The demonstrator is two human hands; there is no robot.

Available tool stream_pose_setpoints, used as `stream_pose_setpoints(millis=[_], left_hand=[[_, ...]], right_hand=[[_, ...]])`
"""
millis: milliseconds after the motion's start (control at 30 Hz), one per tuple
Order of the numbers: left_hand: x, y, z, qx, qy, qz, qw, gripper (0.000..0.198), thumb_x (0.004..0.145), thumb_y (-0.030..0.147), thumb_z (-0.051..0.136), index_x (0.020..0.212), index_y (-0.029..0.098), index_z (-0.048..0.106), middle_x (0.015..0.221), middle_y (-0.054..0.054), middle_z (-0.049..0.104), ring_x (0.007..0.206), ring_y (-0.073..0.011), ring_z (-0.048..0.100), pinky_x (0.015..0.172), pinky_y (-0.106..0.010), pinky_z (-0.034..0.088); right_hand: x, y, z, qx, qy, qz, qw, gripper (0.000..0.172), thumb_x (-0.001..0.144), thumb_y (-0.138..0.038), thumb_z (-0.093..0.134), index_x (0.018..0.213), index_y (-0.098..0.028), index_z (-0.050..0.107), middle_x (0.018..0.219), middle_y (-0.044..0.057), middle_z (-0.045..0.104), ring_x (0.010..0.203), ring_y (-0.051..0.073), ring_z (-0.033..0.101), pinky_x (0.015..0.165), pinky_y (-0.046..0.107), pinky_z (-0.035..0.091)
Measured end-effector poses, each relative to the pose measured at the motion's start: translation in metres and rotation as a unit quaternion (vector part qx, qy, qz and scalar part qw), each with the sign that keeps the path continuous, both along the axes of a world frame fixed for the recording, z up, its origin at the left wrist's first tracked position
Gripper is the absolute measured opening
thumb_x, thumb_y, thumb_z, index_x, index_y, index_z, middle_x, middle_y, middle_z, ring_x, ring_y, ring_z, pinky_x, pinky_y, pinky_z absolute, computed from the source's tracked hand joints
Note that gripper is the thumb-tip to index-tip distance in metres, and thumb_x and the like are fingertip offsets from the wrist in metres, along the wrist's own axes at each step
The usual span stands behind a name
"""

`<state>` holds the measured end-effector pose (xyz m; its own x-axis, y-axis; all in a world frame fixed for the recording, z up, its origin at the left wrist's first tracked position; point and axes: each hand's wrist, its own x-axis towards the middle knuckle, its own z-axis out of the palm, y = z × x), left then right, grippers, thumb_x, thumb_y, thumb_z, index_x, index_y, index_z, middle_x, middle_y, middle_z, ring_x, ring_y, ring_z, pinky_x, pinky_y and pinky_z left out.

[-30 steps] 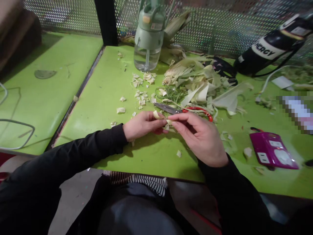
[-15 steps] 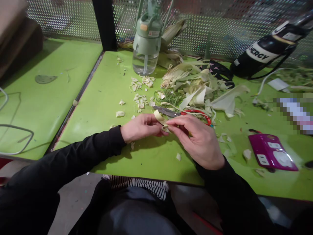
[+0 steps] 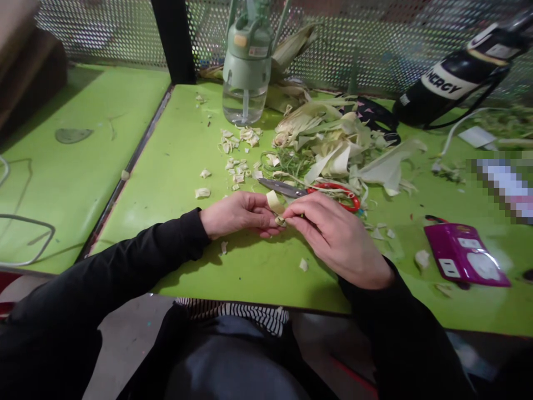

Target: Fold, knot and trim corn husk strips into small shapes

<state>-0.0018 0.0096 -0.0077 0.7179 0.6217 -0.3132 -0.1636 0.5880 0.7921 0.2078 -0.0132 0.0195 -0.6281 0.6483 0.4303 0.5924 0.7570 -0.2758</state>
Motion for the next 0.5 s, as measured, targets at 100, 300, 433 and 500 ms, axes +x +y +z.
stream_pose_setpoints(millis=[100,300,433,500], left_hand=[[0.0001,-0.0005,0.0006,0.008,0.018,0.007,1.0,0.01,0.081,0.007,0.073,0.088,0.009,0.067,0.081,-0.003,0.073,0.074,-0.0084,0.069,0.078,-0.024,0.056],[0.003,-0.0014,0.0016,0.143,0.109,-0.005,0.984,0.005,0.084,0.011,0.068,0.088,0.009,0.067,0.069,0.002,0.065,0.063,-0.006,0.057,0.068,-0.021,0.049],[0.0041,-0.0034,0.0048,0.194,0.114,0.005,0.974,0.012,0.085,0.014,0.064,0.095,0.009,0.066,0.074,0.001,0.065,0.065,-0.0066,0.054,0.068,-0.021,0.046],[0.0038,-0.0041,0.0044,0.214,0.113,0.009,0.97,0.017,0.084,0.013,0.063,0.1,0.009,0.066,0.076,0.0,0.066,0.066,-0.0071,0.055,0.068,-0.021,0.046]], right_hand=[[0.001,0.0002,0.0007,0.008,-0.017,0.006,1.0,0.009,0.095,-0.013,0.055,0.092,-0.016,0.063,0.088,0.007,0.066,0.082,0.017,0.064,0.076,0.03,0.051],[-0.0019,-0.0016,-0.0055,0.028,-0.018,0.006,0.999,0.006,0.093,-0.012,0.058,0.092,-0.015,0.063,0.087,0.007,0.068,0.082,0.018,0.064,0.076,0.03,0.051],[-0.0037,-0.0037,-0.0042,-0.005,0.027,-0.009,1.0,0.006,0.093,-0.012,0.058,0.093,-0.017,0.061,0.088,0.005,0.069,0.082,0.017,0.065,0.076,0.03,0.052],[-0.0046,-0.0052,-0.0033,-0.004,0.028,-0.02,0.999,0.009,0.092,-0.011,0.057,0.093,-0.019,0.06,0.087,0.005,0.068,0.08,0.018,0.065,0.074,0.031,0.052]])
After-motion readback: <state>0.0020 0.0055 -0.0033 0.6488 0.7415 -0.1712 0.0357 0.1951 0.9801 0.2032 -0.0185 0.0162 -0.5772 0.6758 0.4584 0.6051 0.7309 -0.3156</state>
